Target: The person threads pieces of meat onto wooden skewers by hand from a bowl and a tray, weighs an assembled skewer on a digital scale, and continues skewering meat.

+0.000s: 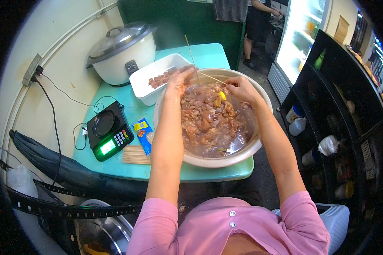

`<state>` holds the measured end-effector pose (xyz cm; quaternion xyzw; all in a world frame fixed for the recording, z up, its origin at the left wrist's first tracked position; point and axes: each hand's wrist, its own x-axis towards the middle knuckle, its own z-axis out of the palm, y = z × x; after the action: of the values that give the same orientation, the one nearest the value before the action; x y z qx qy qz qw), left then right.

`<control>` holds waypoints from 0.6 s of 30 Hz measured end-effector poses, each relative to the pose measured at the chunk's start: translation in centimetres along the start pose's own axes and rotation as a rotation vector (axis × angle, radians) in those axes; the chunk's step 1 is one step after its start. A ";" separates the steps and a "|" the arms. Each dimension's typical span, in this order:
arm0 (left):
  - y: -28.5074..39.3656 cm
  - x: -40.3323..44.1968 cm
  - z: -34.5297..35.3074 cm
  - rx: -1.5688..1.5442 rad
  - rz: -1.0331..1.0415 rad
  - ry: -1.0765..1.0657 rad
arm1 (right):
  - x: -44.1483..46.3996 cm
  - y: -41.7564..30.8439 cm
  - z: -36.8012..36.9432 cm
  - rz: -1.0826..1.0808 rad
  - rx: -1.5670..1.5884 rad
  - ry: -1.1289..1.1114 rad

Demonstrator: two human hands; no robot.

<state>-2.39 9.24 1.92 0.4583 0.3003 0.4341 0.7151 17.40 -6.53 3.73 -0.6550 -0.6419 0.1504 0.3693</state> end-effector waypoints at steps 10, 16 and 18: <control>3.6 -3.7 0.4 0.742 0.064 -0.350 | 0.2 0.5 -0.2 0.016 -0.002 0.010; 5.1 -4.1 -2.0 1.417 -0.064 -0.230 | 0.2 0.9 -0.4 0.021 0.003 0.015; 5.0 -4.3 -3.0 1.239 -0.408 0.004 | 0.3 1.0 -0.2 -0.014 0.010 0.014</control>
<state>-8.49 7.57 5.48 0.7187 0.5772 0.0372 0.3860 18.29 -6.18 3.31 -0.6495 -0.6430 0.1465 0.3784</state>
